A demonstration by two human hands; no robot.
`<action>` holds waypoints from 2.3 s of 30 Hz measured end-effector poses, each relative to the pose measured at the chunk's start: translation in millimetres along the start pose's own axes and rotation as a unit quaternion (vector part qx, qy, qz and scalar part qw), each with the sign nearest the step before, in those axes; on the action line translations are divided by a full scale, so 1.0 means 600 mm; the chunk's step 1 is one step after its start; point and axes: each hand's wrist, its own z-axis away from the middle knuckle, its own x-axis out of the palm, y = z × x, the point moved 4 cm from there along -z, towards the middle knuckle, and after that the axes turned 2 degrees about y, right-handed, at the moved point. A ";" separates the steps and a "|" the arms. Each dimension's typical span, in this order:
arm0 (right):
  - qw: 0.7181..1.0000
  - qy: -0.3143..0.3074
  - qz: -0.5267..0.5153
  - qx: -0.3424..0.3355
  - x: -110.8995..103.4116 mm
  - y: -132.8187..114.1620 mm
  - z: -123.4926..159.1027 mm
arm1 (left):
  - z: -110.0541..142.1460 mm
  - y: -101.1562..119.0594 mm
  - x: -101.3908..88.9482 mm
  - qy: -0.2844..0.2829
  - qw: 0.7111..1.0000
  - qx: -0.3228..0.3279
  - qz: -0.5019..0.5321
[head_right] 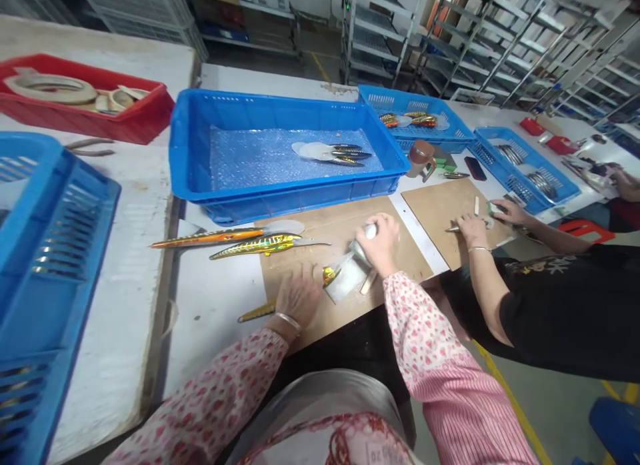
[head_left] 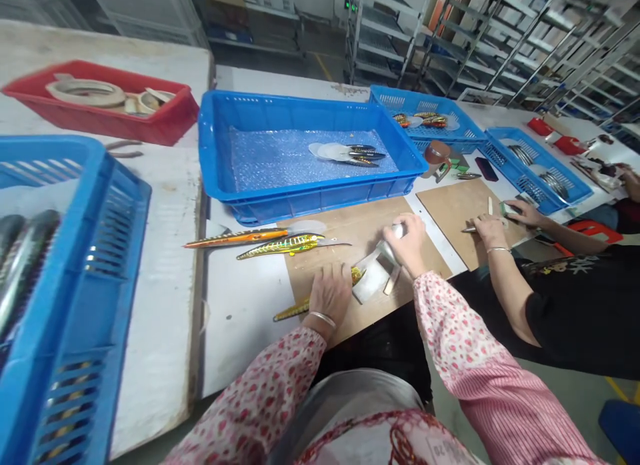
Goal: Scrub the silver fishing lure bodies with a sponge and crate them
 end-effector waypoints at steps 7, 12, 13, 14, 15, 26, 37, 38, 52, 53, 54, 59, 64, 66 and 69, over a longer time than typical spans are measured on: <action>0.993 -0.074 0.085 0.026 0.022 0.024 0.049 | 0.015 0.018 0.007 -0.120 0.988 0.000 0.101; 0.995 -0.065 0.067 0.027 0.014 -0.004 0.104 | 0.001 0.007 0.002 -0.198 0.968 -0.012 0.155; 0.995 -0.080 0.059 0.006 0.016 -0.018 0.116 | -0.001 0.006 0.002 -0.200 0.966 -0.011 0.163; 0.994 -0.100 0.049 -0.019 0.019 -0.030 0.124 | -0.002 0.006 0.002 -0.200 0.965 -0.008 0.171; 0.991 -0.121 0.041 -0.041 0.022 -0.037 0.127 | -0.002 0.006 0.003 -0.201 0.963 -0.008 0.176; 0.988 -0.137 0.065 -0.017 0.030 -0.030 0.079 | -0.001 0.012 0.007 -0.233 0.956 -0.048 0.171; 0.990 -0.128 0.046 0.023 0.045 -0.013 0.065 | 0.006 0.027 0.010 -0.234 0.960 -0.050 0.143; 0.990 -0.137 0.038 0.026 0.049 -0.012 0.067 | 0.007 0.030 0.009 -0.231 0.963 -0.047 0.134; 0.986 -0.136 0.063 0.072 0.048 0.001 0.051 | 0.013 0.052 -0.008 -0.213 0.974 -0.056 0.048; 0.986 -0.133 0.072 0.073 0.046 0.003 0.048 | 0.013 0.053 -0.006 -0.213 0.974 -0.056 0.046; 0.986 -0.132 0.074 0.068 0.045 0.001 0.049 | 0.013 0.054 -0.005 -0.212 0.975 -0.057 0.043; 0.987 -0.155 0.028 0.020 0.046 -0.015 0.071 | 0.014 0.058 -0.005 -0.203 0.978 -0.044 0.034; 0.986 -0.132 0.093 0.050 0.037 0.005 0.050 | 0.011 0.058 -0.016 -0.198 0.978 -0.056 0.037; 0.987 -0.141 0.076 0.017 0.037 -0.008 0.058 | 0.011 0.059 -0.014 -0.207 0.976 -0.056 0.042; 0.985 -0.166 0.040 -0.026 0.040 -0.021 0.066 | 0.011 0.059 -0.011 -0.220 0.973 -0.048 0.049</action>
